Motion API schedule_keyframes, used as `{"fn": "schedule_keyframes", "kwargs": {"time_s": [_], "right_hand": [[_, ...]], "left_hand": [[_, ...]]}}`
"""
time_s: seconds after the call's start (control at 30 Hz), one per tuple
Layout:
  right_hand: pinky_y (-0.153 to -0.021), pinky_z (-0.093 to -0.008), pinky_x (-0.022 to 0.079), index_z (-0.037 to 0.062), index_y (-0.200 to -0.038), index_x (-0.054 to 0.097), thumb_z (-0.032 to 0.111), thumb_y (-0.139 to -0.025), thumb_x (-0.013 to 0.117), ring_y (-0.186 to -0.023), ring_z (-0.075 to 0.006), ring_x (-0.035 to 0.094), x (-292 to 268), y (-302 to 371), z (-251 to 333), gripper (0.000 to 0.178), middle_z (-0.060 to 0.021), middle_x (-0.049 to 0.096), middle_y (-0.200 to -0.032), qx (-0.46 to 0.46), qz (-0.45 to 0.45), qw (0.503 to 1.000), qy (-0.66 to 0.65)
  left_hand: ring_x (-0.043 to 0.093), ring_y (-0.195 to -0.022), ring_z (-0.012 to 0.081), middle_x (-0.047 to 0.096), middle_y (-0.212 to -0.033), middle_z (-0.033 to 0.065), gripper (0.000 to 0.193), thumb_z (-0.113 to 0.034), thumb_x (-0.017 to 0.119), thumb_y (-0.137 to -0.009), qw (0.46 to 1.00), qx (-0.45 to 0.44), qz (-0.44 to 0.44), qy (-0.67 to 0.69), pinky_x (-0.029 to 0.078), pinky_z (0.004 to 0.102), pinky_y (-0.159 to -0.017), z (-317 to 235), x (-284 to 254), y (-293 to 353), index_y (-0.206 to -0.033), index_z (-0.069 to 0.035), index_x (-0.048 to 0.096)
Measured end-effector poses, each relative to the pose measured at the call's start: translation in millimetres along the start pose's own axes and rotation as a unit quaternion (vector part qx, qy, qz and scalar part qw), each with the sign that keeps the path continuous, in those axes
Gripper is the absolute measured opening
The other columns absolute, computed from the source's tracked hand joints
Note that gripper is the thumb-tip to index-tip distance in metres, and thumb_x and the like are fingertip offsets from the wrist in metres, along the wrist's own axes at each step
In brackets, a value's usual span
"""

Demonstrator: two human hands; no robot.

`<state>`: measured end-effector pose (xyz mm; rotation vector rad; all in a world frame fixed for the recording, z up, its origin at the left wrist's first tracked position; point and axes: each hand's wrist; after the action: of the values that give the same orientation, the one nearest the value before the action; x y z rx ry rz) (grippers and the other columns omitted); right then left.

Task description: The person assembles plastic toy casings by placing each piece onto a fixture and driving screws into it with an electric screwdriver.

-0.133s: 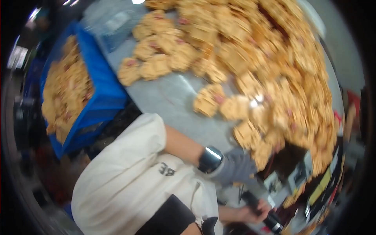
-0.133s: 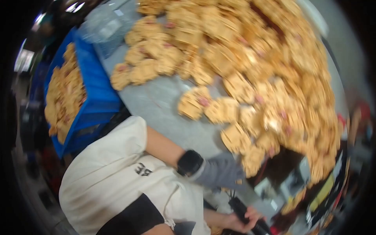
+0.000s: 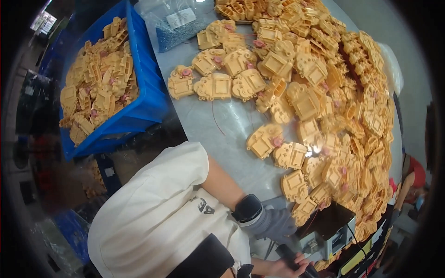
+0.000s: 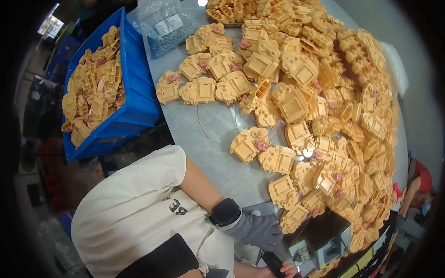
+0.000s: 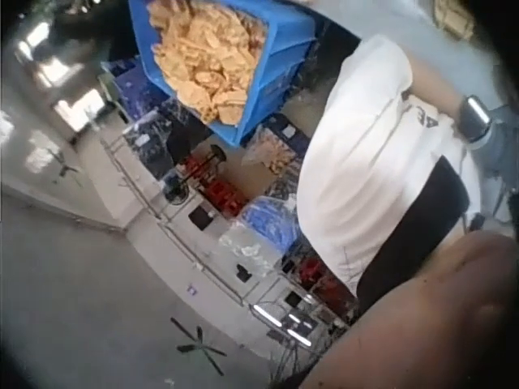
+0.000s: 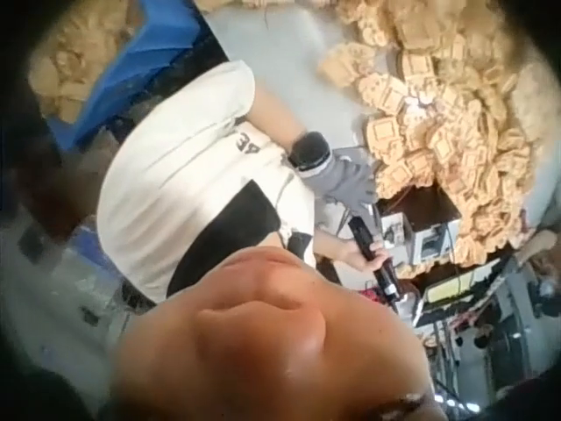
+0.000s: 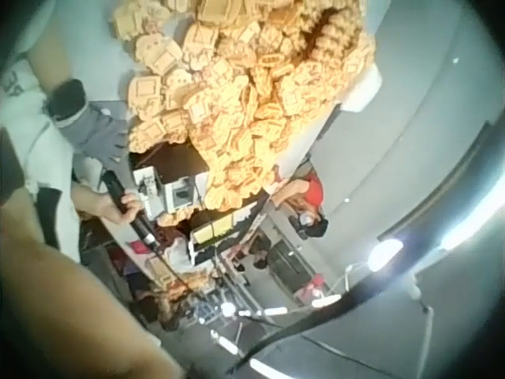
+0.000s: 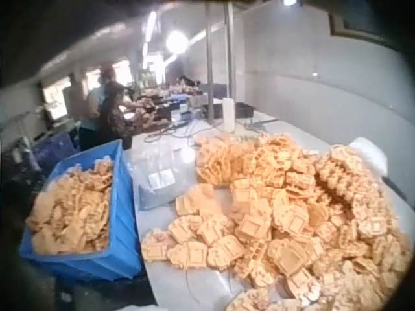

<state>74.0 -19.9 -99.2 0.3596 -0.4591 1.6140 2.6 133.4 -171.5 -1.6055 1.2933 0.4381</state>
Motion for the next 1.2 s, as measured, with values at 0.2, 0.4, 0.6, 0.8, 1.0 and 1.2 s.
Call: {"fn": "schedule_keyframes", "kwargs": {"time_s": [0.2,0.4,0.6,0.8,1.0,1.2], "right_hand": [[-0.056,-0.0274,0.037,0.0074,-0.074,0.047,0.01,-0.075,0.056,-0.054,-0.0163,0.045,15.8,-2.7,10.8,0.01,-0.0023,0.042,-0.059,-0.021,-0.033,0.999,-0.034],[-0.061,-0.0307,0.038,0.0023,-0.117,0.041,0.01,-0.079,0.054,-0.058,-0.0132,0.041,-11.2,-1.4,12.2,0.041,-0.0017,0.043,-0.069,-0.029,-0.021,0.998,-0.045],[-0.059,-0.032,0.038,0.0064,-0.12,0.039,0.006,-0.075,0.05,-0.054,-0.0148,0.044,-16.9,19.9,35.6,0.046,-0.0025,0.043,-0.066,-0.103,-0.121,0.987,-0.009],[-0.056,-0.0316,0.043,-0.0013,-0.119,0.039,-0.003,-0.074,0.052,-0.049,-0.0147,0.046,-4.1,-24.3,47.3,0.047,-0.0046,0.047,-0.06,-0.272,-0.188,0.94,0.084],[-0.054,-0.0323,0.045,-0.0013,-0.107,0.044,-0.003,-0.073,0.054,-0.046,-0.0154,0.047,19.0,-56.9,35.5,0.035,-0.005,0.049,-0.061,-0.297,-0.096,0.934,0.173],[-0.051,-0.0216,0.046,-0.0031,-0.094,0.048,-0.006,-0.07,0.06,-0.049,-0.01,0.054,24.3,-74.0,14.1,0.027,-0.0043,0.057,-0.057,-0.277,-0.059,0.934,0.217]], "left_hand": [[0.053,-0.09,0.0287,0.053,-0.094,0.007,0.04,-0.035,0.063,-0.061,0.987,0.083,0.137,-0.015,0.038,0.0532,-0.085,18.9,-29.0,0.8,-0.097,-0.02,0.054],[0.05,-0.102,0.0278,0.052,-0.108,0.011,0.083,-0.042,0.073,-0.055,0.985,0.025,0.152,0.078,0.029,0.0505,-0.101,38.8,-70.2,7.7,-0.128,-0.013,0.045],[0.045,-0.108,0.0346,0.047,-0.115,0.0162,0.085,-0.028,0.077,-0.051,0.972,0.034,0.219,0.083,0.029,0.0518,-0.1,25.4,-63.5,-9.6,-0.127,-0.01,0.044],[0.043,-0.109,0.0321,0.047,-0.114,0.013,0.08,-0.028,0.077,-0.055,0.961,0.048,0.269,0.046,0.034,0.0452,-0.098,20.8,-51.3,-15.3,-0.126,-0.012,0.045],[0.043,-0.113,0.0349,0.045,-0.12,0.0147,0.079,-0.028,0.077,-0.057,0.985,-0.045,0.152,0.071,0.037,0.0441,-0.094,24.6,-48.2,10.7,-0.127,-0.011,0.045],[0.044,-0.115,0.0387,0.041,-0.13,0.0192,0.073,-0.028,0.078,-0.059,0.985,-0.018,0.054,0.164,0.039,0.046,-0.093,42.1,-44.4,32.8,-0.123,-0.008,0.049]]}}
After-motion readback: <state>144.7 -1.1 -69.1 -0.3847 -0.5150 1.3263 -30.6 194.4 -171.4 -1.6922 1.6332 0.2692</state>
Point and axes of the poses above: each hand's wrist, its own y-axis away from the middle knuckle, its own x-axis out of the palm, z = x × y
